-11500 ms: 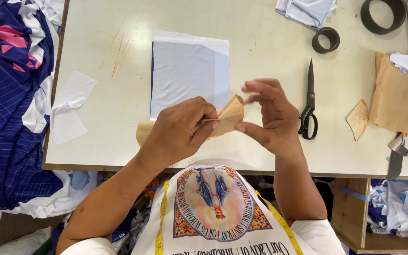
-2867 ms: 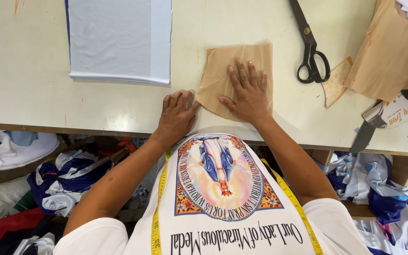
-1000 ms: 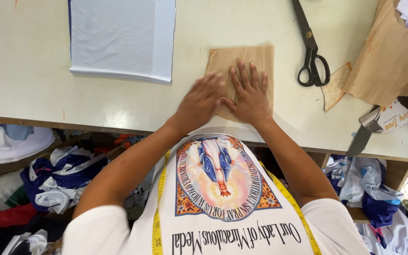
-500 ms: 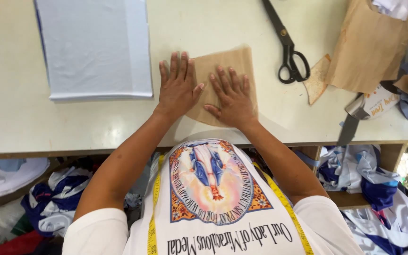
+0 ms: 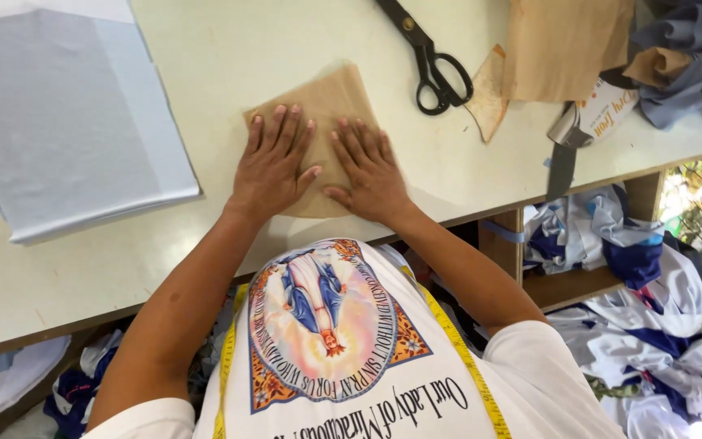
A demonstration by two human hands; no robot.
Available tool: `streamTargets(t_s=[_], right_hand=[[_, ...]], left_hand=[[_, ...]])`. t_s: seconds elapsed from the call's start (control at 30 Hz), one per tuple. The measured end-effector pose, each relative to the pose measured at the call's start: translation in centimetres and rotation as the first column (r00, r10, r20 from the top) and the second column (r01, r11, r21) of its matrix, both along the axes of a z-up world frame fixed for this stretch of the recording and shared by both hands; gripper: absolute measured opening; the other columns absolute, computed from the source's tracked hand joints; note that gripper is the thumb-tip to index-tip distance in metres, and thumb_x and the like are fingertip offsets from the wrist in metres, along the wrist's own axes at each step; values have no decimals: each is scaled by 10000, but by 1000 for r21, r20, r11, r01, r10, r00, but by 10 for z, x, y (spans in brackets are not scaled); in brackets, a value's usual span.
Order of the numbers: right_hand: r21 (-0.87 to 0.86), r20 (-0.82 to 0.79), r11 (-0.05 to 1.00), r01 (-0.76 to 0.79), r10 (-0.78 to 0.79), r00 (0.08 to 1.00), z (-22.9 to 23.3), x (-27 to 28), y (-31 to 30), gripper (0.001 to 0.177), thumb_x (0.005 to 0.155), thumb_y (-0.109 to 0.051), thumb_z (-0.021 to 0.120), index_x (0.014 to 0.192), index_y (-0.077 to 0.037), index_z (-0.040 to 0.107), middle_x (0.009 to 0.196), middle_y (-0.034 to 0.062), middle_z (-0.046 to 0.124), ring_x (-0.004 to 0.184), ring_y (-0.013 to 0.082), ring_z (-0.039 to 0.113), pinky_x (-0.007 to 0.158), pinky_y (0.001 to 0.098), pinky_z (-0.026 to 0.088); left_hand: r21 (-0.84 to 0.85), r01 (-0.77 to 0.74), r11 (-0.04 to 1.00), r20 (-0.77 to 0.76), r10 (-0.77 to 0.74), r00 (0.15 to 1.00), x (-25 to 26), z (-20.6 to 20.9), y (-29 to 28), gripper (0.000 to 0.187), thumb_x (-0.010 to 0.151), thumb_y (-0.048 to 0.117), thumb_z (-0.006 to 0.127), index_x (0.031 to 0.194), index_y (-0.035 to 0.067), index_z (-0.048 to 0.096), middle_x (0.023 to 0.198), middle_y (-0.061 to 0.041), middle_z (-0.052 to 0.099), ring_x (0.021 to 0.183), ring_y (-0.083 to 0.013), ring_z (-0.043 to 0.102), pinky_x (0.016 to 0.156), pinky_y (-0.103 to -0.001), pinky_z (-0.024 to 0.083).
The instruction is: The person folds a white fabric piece on a table, then retrieves a blue fabric piece from a nearby shelf and places it on the table. They use scissors to cut the white fabric, then fold the blue fabric. Finally, they unfold a brown paper pattern and place it on the blue fabric.
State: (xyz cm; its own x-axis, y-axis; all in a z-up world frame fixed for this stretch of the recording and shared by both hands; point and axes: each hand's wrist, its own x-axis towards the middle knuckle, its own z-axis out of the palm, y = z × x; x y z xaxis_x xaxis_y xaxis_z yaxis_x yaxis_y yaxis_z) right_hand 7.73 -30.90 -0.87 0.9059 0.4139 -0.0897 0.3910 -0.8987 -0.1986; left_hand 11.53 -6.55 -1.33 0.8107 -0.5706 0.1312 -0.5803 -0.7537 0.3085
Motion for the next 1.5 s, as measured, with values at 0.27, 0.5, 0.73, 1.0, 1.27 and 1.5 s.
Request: streamTargets(t_s=[0.27, 0.5, 0.73, 1.0, 1.27, 1.5], right_hand=[[-17, -144, 990, 142, -143, 979, 11, -51, -58, 890, 1037, -736, 409, 1740, -237, 186, 1816, 36, 99, 1648, 372, 111, 1301, 593, -2], [6, -51, 991, 132, -132, 990, 1, -54, -61, 886, 1036, -725, 450, 1737, -233, 222, 1811, 19, 127, 1638, 381, 138, 1287, 605, 7], [31, 3, 992, 125, -125, 992, 2, -55, -61, 875, 1020, -723, 481, 1719, -236, 280, 1805, 24, 167, 1631, 386, 155, 1283, 598, 0], [-5, -166, 991, 133, -132, 977, 9, -52, -62, 907, 1019, -713, 418, 1733, -211, 172, 1814, 46, 80, 1628, 427, 86, 1281, 643, 0], [-46, 46, 996, 77, -75, 996, 10, -53, -60, 861, 1067, -699, 364, 1725, -163, 218, 1806, 53, 152, 1664, 351, 130, 1303, 630, 145], [-15, -56, 993, 120, -121, 991, 1, -55, -60, 881, 1031, -716, 418, 1731, -231, 194, 1812, 42, 103, 1624, 415, 129, 1272, 643, 22]], left_hand=[[51, 4, 999, -116, 2, 993, 1, 16, -3, 740, 1114, 545, 379, 1717, 118, 328, 1786, -191, 204, 1643, -388, 87, 1291, -610, -5], [-7, 191, 982, -67, -191, 979, 16, 18, -83, 629, 1142, 382, 424, 1708, 126, 319, 1765, -185, 221, 1622, -437, 143, 1285, -598, 38], [-5, 255, 967, -15, -255, 967, 34, -12, -105, 716, 1101, 616, 421, 1670, 181, 415, 1756, -65, 324, 1628, -322, 221, 1307, -588, 47], [57, 139, 989, 20, -141, 990, 70, -8, -76, 728, 1097, 633, 385, 1679, 195, 404, 1770, -18, 298, 1643, -286, 148, 1297, -594, -19], [184, 85, 979, -168, -54, 984, 112, 57, -45, 617, 1155, 493, 276, 1692, 188, 259, 1760, -123, 106, 1590, -417, -18, 1256, -666, -37], [-27, 288, 957, 69, -286, 956, 45, -28, -103, 658, 1084, 630, 418, 1647, 291, 457, 1753, -8, 336, 1630, -337, 214, 1299, -623, 75]])
